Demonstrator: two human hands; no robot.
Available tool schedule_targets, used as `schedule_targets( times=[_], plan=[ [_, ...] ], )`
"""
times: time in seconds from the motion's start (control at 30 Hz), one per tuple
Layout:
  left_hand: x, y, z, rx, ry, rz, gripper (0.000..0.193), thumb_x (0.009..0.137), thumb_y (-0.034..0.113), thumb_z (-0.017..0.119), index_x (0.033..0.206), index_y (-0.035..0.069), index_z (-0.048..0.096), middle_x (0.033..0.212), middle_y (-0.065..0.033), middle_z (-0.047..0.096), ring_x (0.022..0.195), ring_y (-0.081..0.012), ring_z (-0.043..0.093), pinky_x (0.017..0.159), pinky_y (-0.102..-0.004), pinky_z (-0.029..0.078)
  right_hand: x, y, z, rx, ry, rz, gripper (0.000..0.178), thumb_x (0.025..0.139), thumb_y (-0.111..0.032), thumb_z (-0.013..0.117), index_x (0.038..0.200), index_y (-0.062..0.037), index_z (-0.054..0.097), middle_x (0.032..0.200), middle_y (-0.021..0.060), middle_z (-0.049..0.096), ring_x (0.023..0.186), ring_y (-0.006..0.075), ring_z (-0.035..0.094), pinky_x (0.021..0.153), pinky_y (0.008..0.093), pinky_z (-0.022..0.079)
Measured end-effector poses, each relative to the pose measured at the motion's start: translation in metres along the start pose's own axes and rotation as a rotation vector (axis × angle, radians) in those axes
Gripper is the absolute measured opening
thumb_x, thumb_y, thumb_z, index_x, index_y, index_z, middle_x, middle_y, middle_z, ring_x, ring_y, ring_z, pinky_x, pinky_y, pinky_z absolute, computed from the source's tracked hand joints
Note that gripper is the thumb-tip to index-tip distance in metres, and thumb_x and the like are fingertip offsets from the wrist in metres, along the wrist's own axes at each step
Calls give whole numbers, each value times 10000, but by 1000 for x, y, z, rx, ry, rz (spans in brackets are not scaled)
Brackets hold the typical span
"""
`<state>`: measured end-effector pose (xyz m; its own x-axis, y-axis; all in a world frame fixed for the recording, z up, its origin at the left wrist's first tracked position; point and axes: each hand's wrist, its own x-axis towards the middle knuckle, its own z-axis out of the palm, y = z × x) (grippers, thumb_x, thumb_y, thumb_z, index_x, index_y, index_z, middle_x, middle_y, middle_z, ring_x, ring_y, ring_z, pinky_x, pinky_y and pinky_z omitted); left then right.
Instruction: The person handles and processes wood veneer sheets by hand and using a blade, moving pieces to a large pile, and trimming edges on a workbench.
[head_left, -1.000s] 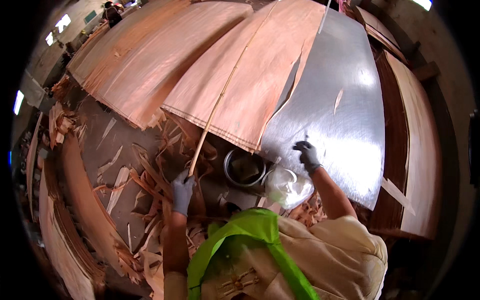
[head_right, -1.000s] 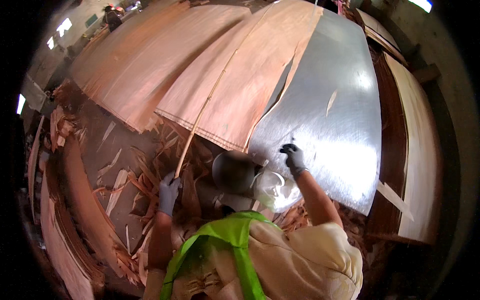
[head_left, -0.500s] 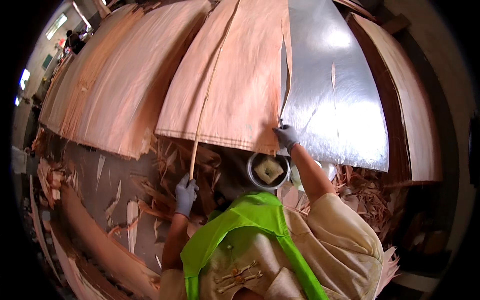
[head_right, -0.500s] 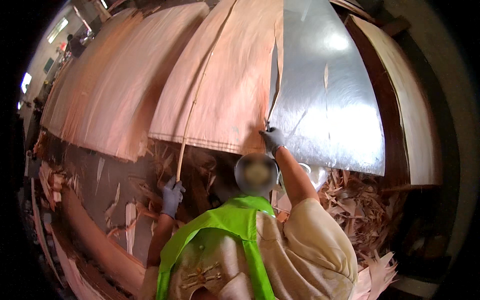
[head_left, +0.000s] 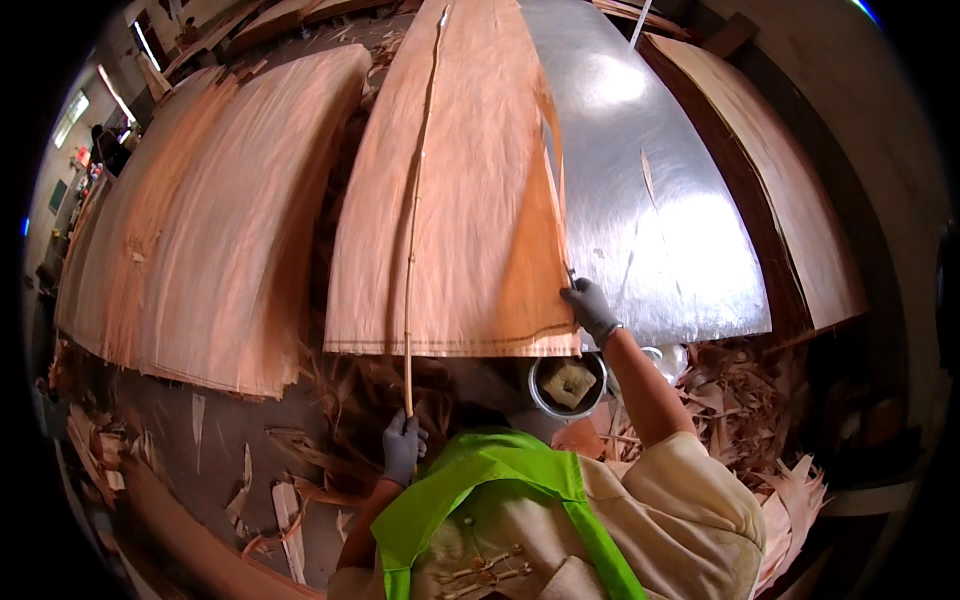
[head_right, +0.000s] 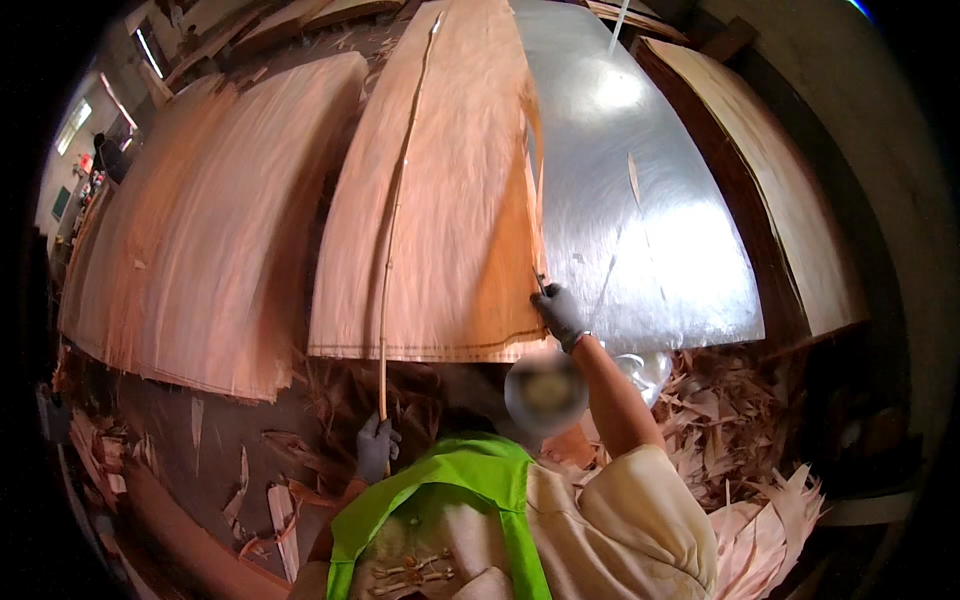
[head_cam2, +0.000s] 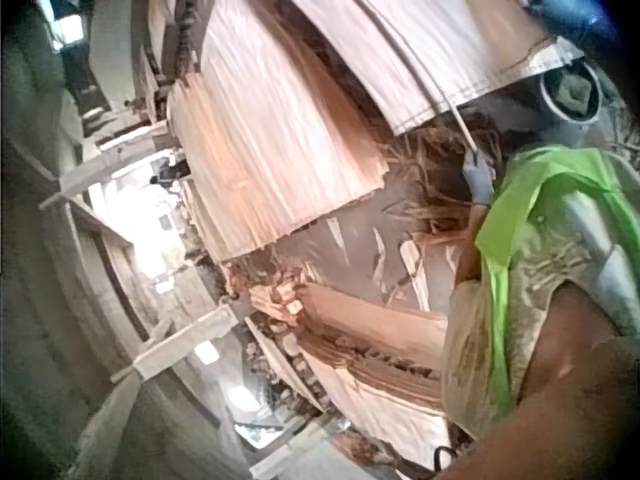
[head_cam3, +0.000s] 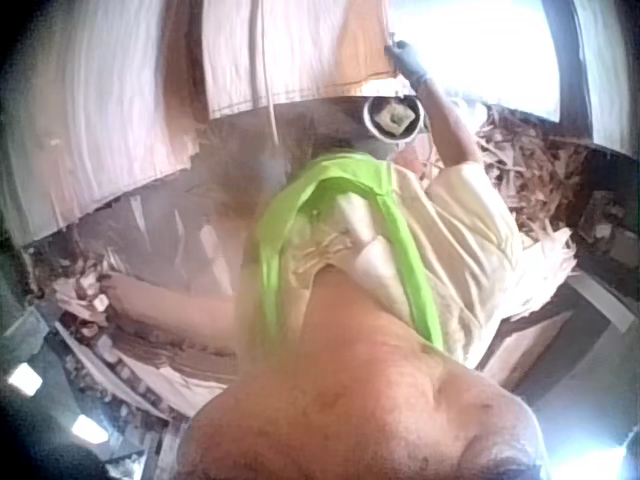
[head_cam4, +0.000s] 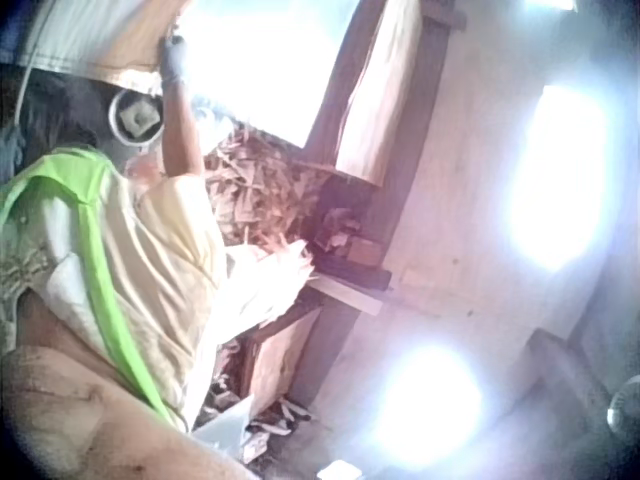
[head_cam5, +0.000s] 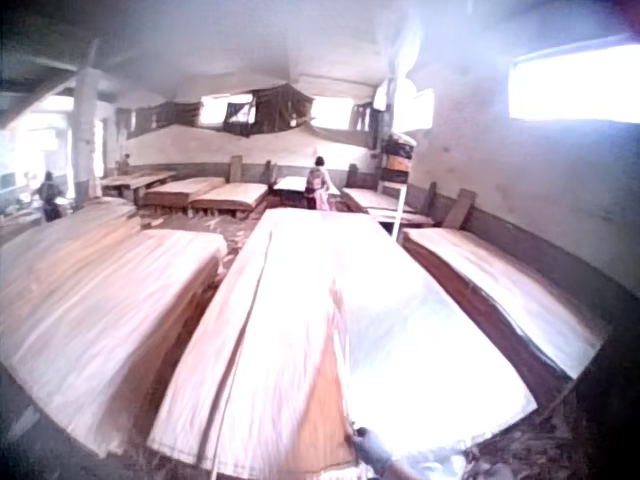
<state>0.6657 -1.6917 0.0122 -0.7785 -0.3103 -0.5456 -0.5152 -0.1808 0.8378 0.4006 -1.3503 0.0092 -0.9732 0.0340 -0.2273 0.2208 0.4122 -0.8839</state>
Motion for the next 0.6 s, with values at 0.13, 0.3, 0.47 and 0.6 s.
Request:
schedule_targets(
  times=[0.13, 0.3, 0.47, 0.6],
  plan=[
    [10, 0, -14, 8, 9, 10, 328, 927, 129, 478, 1245, 47, 481, 614, -34, 504, 395, -77, 396, 358, -234, 339, -13, -24, 3, 83, -66, -43, 383, 735, -84, 663, 1065, 66, 539, 875, 110, 630, 742, 164, 583, 680, 301, 482],
    [16, -4, -31, 244, 211, 340, 286, 882, 86, 510, 1148, -13, 548, 618, -24, 476, 453, -104, 369, 436, -275, 340, -23, -95, -6, 182, -159, -185, 490, 772, -41, 622, 1220, 71, 455, 1003, 92, 597, 875, 133, 557, 767, 274, 468],
    [22, 37, -33, 266, 195, 379, 243, 870, 74, 527, 1093, -15, 566, 591, -27, 460, 453, -110, 376, 441, -273, 345, -31, -158, -3, 287, -213, -226, 571, 786, -25, 593, 1306, 68, 375, 1218, 73, 505, 1064, 115, 477, 889, 246, 410],
    [83, 81, -33, -47, 40, 151, 196, 864, 85, 548, 1040, 6, 585, 600, -22, 489, 462, -113, 426, 434, -273, 367, -17, -209, 35, 442, -286, -338, 589, 777, -1, 597, 1310, 66, 356, 1142, 77, 532, 974, 110, 523, 821, 243, 452]
  ],
)
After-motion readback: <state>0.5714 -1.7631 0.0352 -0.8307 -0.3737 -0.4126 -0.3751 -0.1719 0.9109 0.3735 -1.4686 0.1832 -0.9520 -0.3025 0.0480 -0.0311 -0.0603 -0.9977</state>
